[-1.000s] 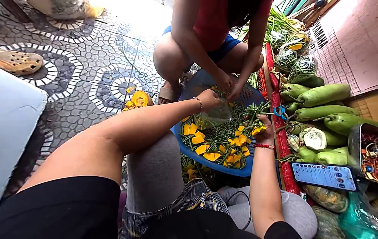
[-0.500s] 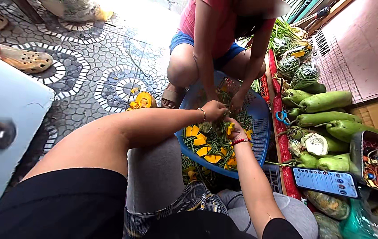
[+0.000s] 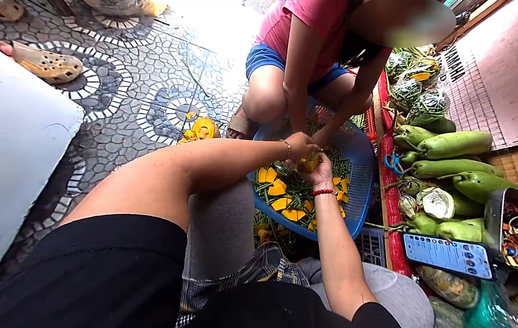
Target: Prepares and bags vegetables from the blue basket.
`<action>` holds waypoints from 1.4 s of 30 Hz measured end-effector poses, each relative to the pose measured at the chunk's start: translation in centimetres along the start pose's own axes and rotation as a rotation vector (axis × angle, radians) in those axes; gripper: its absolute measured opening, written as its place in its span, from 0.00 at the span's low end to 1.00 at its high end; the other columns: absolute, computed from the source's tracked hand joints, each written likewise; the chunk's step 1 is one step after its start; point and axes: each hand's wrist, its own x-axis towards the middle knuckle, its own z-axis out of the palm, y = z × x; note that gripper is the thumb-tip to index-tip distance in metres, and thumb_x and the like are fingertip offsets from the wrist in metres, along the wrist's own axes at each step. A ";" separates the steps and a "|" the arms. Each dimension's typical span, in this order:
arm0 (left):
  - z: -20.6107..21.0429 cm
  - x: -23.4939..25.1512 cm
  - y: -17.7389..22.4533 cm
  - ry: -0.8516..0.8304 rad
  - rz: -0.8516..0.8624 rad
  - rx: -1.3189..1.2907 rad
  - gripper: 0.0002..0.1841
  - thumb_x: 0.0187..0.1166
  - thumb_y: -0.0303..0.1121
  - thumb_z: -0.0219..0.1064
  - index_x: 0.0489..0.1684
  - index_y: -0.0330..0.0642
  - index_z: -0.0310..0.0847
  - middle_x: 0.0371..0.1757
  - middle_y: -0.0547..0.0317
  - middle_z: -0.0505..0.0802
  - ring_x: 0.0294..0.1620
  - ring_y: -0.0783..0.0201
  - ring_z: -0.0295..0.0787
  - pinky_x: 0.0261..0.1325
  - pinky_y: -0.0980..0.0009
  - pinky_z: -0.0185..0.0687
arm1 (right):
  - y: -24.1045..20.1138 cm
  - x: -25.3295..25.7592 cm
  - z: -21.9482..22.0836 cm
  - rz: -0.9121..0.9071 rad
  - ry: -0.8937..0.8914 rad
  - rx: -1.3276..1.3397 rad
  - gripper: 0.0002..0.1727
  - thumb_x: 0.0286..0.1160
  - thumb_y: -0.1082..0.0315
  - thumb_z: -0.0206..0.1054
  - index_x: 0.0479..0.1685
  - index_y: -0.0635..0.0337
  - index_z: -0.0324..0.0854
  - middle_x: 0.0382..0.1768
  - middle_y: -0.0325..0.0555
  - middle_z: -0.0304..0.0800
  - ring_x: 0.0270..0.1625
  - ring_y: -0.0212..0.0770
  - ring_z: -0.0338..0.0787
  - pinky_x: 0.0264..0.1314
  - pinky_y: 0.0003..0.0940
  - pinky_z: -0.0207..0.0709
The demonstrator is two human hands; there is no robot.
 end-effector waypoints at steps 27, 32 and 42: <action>-2.3 1.3 1.5 0.216 -0.053 -0.245 0.25 0.77 0.22 0.70 0.75 0.32 0.73 0.62 0.40 0.89 0.53 0.53 0.90 0.59 0.56 0.86 | -3.5 2.4 4.3 -0.211 -0.142 -1.479 0.16 0.75 0.75 0.72 0.60 0.68 0.81 0.49 0.55 0.88 0.46 0.44 0.87 0.53 0.44 0.83; -4.0 2.4 0.8 0.378 -0.068 -0.326 0.30 0.75 0.22 0.72 0.79 0.31 0.70 0.64 0.36 0.89 0.64 0.46 0.89 0.69 0.49 0.82 | -4.8 4.6 5.0 -0.293 -0.132 -1.692 0.15 0.78 0.73 0.71 0.62 0.65 0.86 0.56 0.59 0.91 0.60 0.51 0.89 0.68 0.54 0.79; -3.8 2.4 1.2 0.287 -0.178 -0.640 0.34 0.77 0.18 0.68 0.85 0.34 0.60 0.54 0.45 0.90 0.43 0.63 0.88 0.49 0.69 0.86 | -5.3 4.3 4.4 -0.072 -0.328 -1.681 0.13 0.80 0.78 0.66 0.60 0.69 0.85 0.47 0.56 0.92 0.43 0.41 0.91 0.51 0.40 0.87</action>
